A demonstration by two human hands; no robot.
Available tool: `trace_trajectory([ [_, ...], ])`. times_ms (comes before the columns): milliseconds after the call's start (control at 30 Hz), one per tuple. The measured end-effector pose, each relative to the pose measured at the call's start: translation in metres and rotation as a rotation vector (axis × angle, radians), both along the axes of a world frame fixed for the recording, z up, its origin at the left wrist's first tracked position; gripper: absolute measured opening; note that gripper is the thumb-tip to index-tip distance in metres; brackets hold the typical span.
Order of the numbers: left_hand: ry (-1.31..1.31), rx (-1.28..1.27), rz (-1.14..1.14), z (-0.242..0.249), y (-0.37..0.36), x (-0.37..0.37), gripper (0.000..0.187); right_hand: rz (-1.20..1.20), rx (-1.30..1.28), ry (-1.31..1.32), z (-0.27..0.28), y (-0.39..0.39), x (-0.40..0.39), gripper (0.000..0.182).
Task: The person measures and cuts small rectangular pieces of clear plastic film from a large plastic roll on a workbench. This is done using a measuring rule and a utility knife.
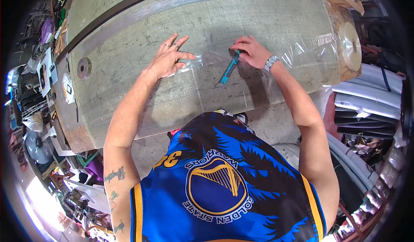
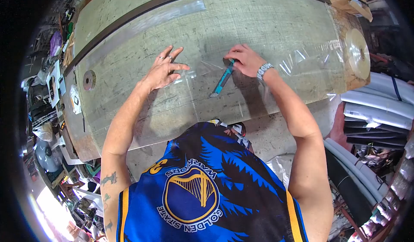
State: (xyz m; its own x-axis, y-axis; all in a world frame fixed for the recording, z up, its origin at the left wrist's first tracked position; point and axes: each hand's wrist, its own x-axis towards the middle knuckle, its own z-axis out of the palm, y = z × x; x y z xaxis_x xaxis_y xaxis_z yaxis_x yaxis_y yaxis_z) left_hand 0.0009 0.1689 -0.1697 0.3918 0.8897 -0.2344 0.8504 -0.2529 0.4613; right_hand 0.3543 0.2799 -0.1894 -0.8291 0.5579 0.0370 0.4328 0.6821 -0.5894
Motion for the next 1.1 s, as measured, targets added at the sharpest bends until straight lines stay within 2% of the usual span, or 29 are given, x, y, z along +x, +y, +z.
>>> trace_trajectory([
  [100,0.023,-0.03,0.001,0.002,0.003,0.001,0.047,0.029,-0.03,-0.118,0.013,-0.008,0.004,0.036],
  [333,0.055,-0.051,0.011,0.011,0.004,0.009,0.05,0.15,0.045,-0.219,0.013,0.014,0.015,0.026],
  [400,0.048,-0.045,0.019,0.008,0.005,0.008,0.05,-0.015,-0.273,-0.41,0.036,0.029,0.024,0.024],
  [467,0.054,-0.054,0.021,0.009,0.005,0.008,0.051,0.022,-0.269,-0.216,0.059,0.044,0.048,0.019],
  [567,0.053,-0.063,0.023,0.004,0.006,0.006,0.052,-0.129,-0.259,-0.141,0.091,0.056,0.061,0.016],
  [667,0.061,-0.061,0.022,0.007,0.006,0.007,0.053,-0.309,-0.149,-0.032,0.091,0.052,0.047,0.016],
  [767,0.059,-0.034,0.006,0.002,0.009,0.005,0.055,-0.491,-0.302,0.085,0.07,0.029,0.026,0.014],
  [800,0.062,-0.029,-0.003,0.002,0.011,0.004,0.056,-0.507,-0.425,0.097,0.075,0.017,0.018,0.012],
  [900,0.06,-0.022,-0.027,-0.002,0.011,0.0,0.057,-0.431,-0.196,0.089,0.062,-0.01,0.011,0.012],
  [933,0.054,-0.015,-0.03,-0.003,0.011,-0.001,0.058,-0.454,-0.244,-0.014,0.062,-0.016,0.011,0.024],
  [1033,0.066,-0.046,-0.028,0.0,0.011,-0.001,0.059,-0.613,-0.312,-0.304,0.068,-0.028,0.006,0.037],
  [1067,0.07,-0.056,-0.03,0.0,0.012,-0.002,0.057,-0.648,-0.299,-0.316,0.061,-0.03,0.011,0.051],
  [1100,0.059,-0.051,-0.034,0.0,0.013,-0.003,0.056,-0.688,-0.325,-0.347,0.072,-0.031,0.011,0.054],
])
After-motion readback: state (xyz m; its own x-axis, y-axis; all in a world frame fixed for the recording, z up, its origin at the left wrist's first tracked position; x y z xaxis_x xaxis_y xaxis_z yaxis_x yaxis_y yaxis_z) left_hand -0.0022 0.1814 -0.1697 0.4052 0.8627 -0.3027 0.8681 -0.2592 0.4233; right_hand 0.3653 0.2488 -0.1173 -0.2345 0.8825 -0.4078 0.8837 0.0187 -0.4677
